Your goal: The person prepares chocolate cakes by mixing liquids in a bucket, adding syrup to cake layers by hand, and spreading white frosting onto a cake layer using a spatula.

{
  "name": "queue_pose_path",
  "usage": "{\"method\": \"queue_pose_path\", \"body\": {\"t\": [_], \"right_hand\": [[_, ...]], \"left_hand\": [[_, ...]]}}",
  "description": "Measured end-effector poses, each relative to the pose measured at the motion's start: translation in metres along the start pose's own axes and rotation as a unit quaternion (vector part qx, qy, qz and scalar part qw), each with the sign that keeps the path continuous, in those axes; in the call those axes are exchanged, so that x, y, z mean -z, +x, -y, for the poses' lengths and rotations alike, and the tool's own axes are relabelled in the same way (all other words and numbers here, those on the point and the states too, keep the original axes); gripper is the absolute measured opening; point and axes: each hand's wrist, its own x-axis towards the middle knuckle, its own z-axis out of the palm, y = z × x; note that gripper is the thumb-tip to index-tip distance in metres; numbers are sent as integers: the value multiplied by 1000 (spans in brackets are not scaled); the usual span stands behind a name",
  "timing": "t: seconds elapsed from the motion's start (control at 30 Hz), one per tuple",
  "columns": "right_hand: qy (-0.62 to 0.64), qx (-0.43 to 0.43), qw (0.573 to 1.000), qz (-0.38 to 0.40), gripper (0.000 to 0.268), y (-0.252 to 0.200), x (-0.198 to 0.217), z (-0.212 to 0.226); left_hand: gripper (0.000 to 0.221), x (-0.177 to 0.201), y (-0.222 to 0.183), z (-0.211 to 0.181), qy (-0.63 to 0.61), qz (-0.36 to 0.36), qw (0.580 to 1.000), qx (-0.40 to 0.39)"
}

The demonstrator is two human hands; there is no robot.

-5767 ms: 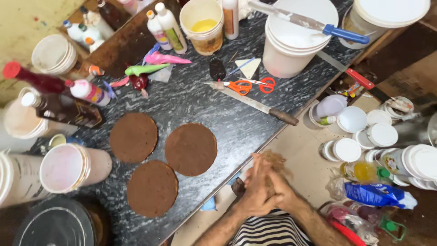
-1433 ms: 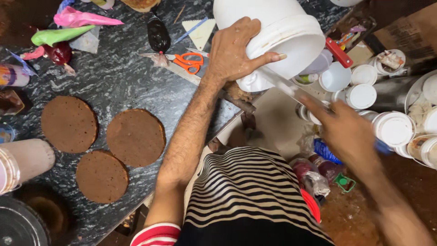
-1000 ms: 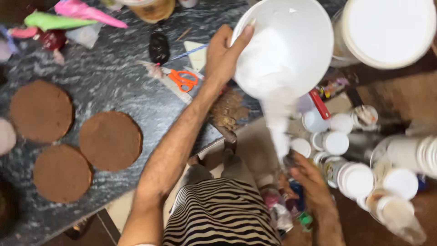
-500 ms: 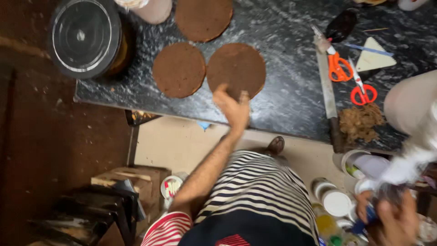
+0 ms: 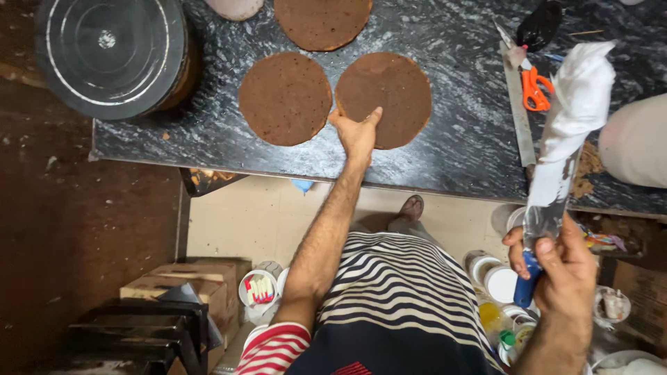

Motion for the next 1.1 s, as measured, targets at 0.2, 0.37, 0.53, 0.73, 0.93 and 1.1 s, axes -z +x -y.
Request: {"method": "queue_pose_path", "body": {"t": [0.2,0.37,0.53,0.73,0.93,1.1], "right_hand": [[-120,-2,992,-29,49,-8,-11,14],[-271,89,953,-98,52,7,-23,9],[-578,270,760,-126,67,49,-48,-92],[-563,56,824,-7,63,54,-38,-135],[-724,-32,689,-23,46,87,-52,-141],[-609,82,789,0,50,85,-44,-158]], "left_hand": [[79,-32,-4,18,-168,177,970,-10],[67,-44,-14,42,-117,311,943,-2],[74,1,23,48,-94,176,980,1],[54,112,27,-10,21,140,982,-125],[38,147,-8,-40,275,233,921,-149],[75,155,-26,-56,559,276,739,-256]]}}
